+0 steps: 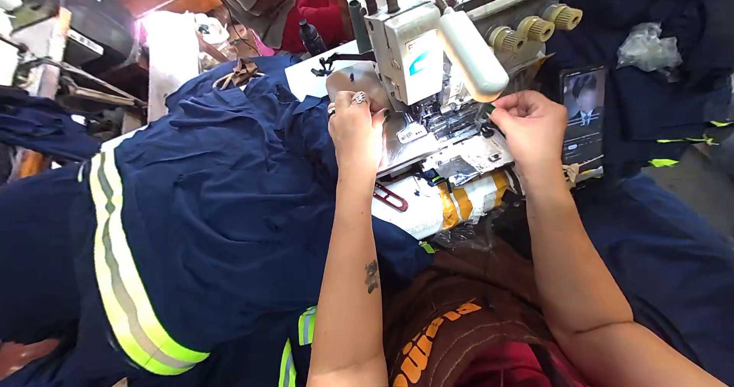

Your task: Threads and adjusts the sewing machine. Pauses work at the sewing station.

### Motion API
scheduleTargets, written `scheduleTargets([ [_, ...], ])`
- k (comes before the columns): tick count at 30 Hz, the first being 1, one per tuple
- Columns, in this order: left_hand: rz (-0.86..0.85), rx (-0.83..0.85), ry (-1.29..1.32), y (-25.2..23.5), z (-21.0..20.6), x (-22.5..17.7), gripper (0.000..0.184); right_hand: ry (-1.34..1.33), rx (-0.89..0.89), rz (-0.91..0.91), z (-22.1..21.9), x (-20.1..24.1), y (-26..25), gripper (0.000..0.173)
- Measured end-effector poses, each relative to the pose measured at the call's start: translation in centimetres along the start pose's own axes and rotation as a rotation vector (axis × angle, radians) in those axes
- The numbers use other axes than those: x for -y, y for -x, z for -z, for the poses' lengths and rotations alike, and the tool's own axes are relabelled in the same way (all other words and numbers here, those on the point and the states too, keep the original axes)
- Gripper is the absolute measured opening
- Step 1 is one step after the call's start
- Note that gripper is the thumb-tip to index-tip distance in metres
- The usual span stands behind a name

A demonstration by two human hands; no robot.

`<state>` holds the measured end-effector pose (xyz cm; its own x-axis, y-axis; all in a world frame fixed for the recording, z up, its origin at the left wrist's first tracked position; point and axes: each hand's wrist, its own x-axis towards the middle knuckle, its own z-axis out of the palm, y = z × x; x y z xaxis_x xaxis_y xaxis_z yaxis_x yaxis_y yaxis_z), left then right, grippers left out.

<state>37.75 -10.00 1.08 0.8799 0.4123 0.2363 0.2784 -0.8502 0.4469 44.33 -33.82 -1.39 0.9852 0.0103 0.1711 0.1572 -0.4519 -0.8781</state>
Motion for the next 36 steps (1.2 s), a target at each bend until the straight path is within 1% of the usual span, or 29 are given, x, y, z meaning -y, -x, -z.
scheduleTargets([
  [3, -0.001, 0.005, -0.005, 0.1, 0.1, -0.1, 0.022, -0.173, -0.045, -0.001, 1.7, 0.4, -0.2, 0.013],
  [6, -0.019, -0.007, 0.016, 0.1, 0.1, 0.1, 0.020, -0.486, 0.027, -0.100, 3.5, 1.1, -0.4, 0.009],
  [8, -0.049, -0.029, 0.025, 0.1, -0.1, 0.4, 0.020, -0.686, 0.113, -0.152, 4.3, 1.3, -0.4, 0.007],
  [9, -0.061, -0.038, 0.032, 0.2, -0.1, 0.4, 0.019, -0.745, 0.159, -0.142, 4.4, 1.2, -0.2, 0.008],
  [11, -0.085, -0.059, 0.040, 0.3, -0.1, 0.5, 0.018, -0.849, 0.285, -0.059, 4.4, 0.8, 0.3, 0.010],
  [13, -0.091, -0.068, 0.028, 0.3, -0.2, 0.6, 0.019, -0.967, 0.466, 0.015, 4.1, 0.6, 0.6, 0.014],
  [15, -0.089, -0.078, 0.030, 0.4, -0.4, 0.8, 0.021, -1.048, 0.595, -0.003, 3.3, 0.3, 1.0, 0.015],
  [17, -0.064, -0.081, 0.040, 0.4, -0.3, 0.7, 0.022, -0.944, 0.644, -0.036, 2.5, 0.2, 1.5, 0.011],
  [20, -0.078, -0.108, 0.067, 0.5, -0.4, 0.8, 0.021, -0.689, 0.642, 0.003, 2.0, -0.1, 2.1, 0.008],
  [24, -0.083, -0.118, 0.078, 0.5, -0.6, 1.1, 0.019, -0.561, 0.648, 0.028, 2.4, -0.7, 2.0, 0.008],
  [28, -0.079, -0.124, 0.084, 0.6, -0.6, 1.0, 0.020, -0.407, 0.648, 0.092, 3.3, -1.4, 2.1, 0.006],
  [32, -0.094, -0.142, 0.090, 0.7, -0.7, 1.1, 0.020, -0.338, 0.562, 0.127, 4.0, -1.8, 2.2, 0.010],
  [36, -0.093, -0.140, 0.097, 0.7, -0.7, 1.0, 0.019, -0.296, 0.469, 0.191, 5.9, -1.8, 2.2, 0.011],
])
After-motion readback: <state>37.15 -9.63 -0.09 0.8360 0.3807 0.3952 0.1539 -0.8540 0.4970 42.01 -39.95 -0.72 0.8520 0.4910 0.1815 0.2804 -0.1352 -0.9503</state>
